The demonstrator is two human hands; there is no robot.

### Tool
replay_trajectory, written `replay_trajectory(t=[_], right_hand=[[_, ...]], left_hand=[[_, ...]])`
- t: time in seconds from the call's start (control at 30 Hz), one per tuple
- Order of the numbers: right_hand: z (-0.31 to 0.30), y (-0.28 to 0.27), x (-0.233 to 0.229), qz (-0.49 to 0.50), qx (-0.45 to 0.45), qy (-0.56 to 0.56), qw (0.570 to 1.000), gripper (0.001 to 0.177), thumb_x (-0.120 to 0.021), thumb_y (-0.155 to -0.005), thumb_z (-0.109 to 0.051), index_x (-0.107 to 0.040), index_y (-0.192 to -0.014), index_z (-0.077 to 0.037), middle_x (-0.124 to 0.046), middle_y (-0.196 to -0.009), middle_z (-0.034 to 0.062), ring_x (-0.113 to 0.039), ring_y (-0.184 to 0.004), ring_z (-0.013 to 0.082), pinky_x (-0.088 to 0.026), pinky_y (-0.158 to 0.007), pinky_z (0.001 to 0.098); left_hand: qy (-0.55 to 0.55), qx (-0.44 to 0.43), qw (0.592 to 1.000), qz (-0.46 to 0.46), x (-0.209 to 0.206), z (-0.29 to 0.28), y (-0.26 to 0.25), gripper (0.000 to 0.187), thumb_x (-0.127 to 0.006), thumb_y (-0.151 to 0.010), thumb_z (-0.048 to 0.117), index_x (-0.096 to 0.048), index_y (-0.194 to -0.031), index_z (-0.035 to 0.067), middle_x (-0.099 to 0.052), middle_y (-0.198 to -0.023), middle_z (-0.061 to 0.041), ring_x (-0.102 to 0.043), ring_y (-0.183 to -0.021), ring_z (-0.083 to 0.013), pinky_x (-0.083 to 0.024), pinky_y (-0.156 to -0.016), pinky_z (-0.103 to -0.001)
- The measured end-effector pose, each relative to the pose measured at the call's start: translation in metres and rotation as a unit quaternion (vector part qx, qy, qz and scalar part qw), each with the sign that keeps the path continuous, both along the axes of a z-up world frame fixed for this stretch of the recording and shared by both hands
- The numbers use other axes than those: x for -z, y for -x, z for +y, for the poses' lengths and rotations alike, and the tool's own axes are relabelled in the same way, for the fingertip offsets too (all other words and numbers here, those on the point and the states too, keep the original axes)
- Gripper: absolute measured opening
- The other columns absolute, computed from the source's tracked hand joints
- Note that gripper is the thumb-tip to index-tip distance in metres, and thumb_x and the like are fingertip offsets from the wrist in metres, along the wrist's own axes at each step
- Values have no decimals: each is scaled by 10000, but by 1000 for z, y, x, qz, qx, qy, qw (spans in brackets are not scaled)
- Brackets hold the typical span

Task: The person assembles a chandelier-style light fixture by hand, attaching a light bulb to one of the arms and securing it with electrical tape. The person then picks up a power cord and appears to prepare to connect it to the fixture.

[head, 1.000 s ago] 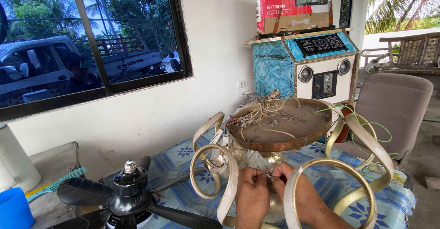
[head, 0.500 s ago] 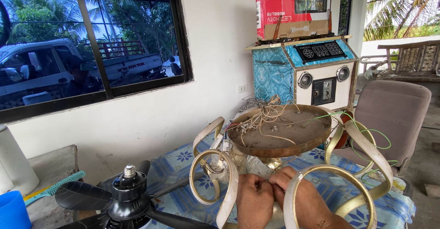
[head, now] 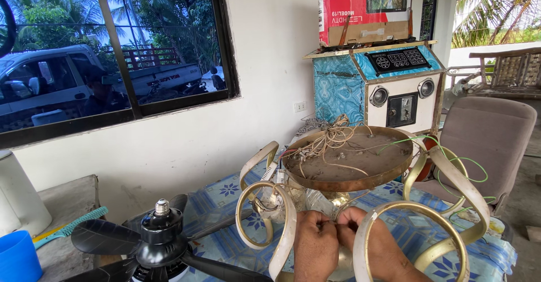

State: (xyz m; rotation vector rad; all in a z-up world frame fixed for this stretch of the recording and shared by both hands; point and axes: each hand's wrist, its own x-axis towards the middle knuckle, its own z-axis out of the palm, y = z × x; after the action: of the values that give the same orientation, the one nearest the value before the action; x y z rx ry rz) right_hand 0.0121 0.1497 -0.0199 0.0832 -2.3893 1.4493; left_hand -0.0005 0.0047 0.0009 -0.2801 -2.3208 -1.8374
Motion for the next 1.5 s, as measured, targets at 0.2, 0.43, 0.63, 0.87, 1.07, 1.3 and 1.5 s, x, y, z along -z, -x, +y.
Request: replay_trajectory(t=[0.2,0.43,0.63,0.87,1.07,1.3,1.5], right_hand=[[6,4,6,-35,-23,144,989,67,-674,-893,-37,-662,-846,8,-585,-704,33,-501,-619,99,-431,-544,290],[-6,-1,1,96,62,-71,991,159,-725,-799,-39,-662,-938,-80,-680,-765,29,-665,-627,102,-560,-551,301],[-10,-9,1,194,82,-192,959,184,-752,-774,-35,-639,-915,-67,-667,-810,127,-666,-693,262,-549,-619,373],[-4,-3,11,164,75,-184,966,178,-743,-762,-22,-602,-860,-71,-650,-773,129,-650,-673,278,-533,-613,389],[-8,20,24,258,3,-145,955,248,-766,-691,4,-572,-821,-78,-633,-662,87,-616,-556,220,-482,-517,371],[-5,36,36,185,16,-36,982,157,-793,-726,-21,-645,-756,-60,-649,-562,90,-631,-492,150,-504,-465,346],[7,16,35,169,-33,-58,983,61,-714,-761,-34,-655,-773,-44,-652,-633,56,-648,-564,123,-519,-521,316]], left_hand=[[3,10,1000,-23,6,0,5,181,-637,-875,168,-685,-926,1,-596,-1114,-103,-647,-997,-242,-529,-896,-356],[2,-8,1000,6,5,2,7,192,-655,-883,194,-697,-914,9,-614,-1088,-110,-641,-979,-251,-527,-878,-355],[46,-1,999,-5,8,-1,-3,184,-654,-902,196,-694,-945,21,-624,-1088,-104,-587,-1068,-256,-471,-964,-371],[72,-31,995,61,28,9,7,195,-674,-883,197,-736,-969,33,-683,-1054,-140,-539,-1117,-292,-432,-992,-407],[-2,-58,998,-23,38,-1,35,210,-649,-896,237,-713,-991,60,-712,-1046,-140,-702,-980,-280,-546,-890,-395],[12,-104,994,39,41,7,35,139,-738,-821,155,-750,-912,50,-733,-947,-141,-720,-909,-273,-564,-839,-383],[24,-67,995,69,40,2,16,127,-699,-822,132,-746,-875,27,-748,-945,-162,-736,-894,-285,-575,-829,-384]])
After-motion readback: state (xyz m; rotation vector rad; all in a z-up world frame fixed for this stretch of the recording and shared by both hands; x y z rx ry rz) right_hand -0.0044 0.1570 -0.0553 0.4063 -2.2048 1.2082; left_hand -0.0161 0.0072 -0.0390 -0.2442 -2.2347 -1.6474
